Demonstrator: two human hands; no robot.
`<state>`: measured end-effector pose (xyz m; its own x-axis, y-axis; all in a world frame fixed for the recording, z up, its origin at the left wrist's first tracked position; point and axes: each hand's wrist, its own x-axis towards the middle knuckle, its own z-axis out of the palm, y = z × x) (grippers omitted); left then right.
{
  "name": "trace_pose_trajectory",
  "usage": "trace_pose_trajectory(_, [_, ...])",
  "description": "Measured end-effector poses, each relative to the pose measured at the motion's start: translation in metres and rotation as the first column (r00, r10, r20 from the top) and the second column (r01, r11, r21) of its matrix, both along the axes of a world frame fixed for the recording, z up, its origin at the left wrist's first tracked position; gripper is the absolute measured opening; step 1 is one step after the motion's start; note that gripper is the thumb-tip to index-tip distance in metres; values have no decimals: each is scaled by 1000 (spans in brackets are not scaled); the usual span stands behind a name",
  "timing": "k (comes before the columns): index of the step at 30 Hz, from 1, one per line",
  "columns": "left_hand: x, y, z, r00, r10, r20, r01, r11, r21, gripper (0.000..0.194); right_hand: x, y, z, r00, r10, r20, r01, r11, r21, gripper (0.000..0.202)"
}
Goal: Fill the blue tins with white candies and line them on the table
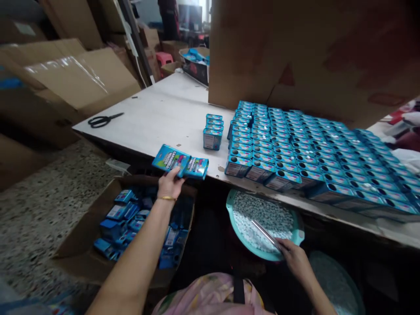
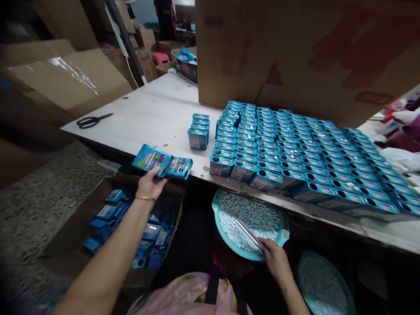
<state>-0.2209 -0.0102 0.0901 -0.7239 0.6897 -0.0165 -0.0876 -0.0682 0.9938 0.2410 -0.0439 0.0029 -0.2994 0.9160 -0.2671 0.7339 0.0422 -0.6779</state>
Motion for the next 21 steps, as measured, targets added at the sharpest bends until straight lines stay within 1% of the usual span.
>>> trace_pose_trajectory(1, [8,18,3,996,-9,94,7,1000,26,31,1,0,1,1000,-9,-19,9,1000,2,35])
trace_pose_trajectory(2, [15,31,5,984,-22,178,16,999,36,31,3,-1,2,999,-19,-39,19,1000,5,35])
trace_pose_trajectory(3, [21,38,7,966,-36,257,25,999,46,31,4,-2,2,998,-27,-60,28,1000,10,35])
trace_pose_trajectory(4, [25,41,10,948,-48,315,31,998,60,31,6,-2,2,996,-34,-81,35,999,16,35])
trace_pose_trajectory(5, [28,39,14,938,-65,341,39,996,84,31,8,-3,1,994,-37,-100,39,999,19,35])
trace_pose_trajectory(7, [33,24,24,935,-136,328,86,983,164,34,12,-3,-2,991,-40,-125,43,999,24,34])
trace_pose_trajectory(9, [40,0,33,930,-256,264,200,954,222,39,14,-2,-8,989,-34,-141,38,999,20,34])
trace_pose_trajectory(11, [52,-24,39,905,-367,214,323,922,213,44,12,2,-13,989,-28,-148,31,999,18,35])
trace_pose_trajectory(12, [60,-34,40,894,-399,205,362,912,196,47,11,5,-14,989,-24,-147,27,999,19,36])
trace_pose_trajectory(14, [78,-49,36,877,-433,209,408,900,151,48,6,10,-11,990,-3,-138,8,999,33,37])
trace_pose_trajectory(16, [97,-57,28,862,-463,207,456,886,85,44,2,16,-4,993,41,-111,-35,997,62,36])
trace_pose_trajectory(19, [124,-62,14,832,-536,145,544,839,-22,43,6,23,10,994,111,-16,-109,989,101,35])
trace_pose_trajectory(21, [137,-63,6,799,-580,158,596,799,-79,45,13,27,16,992,114,53,-119,987,111,34])
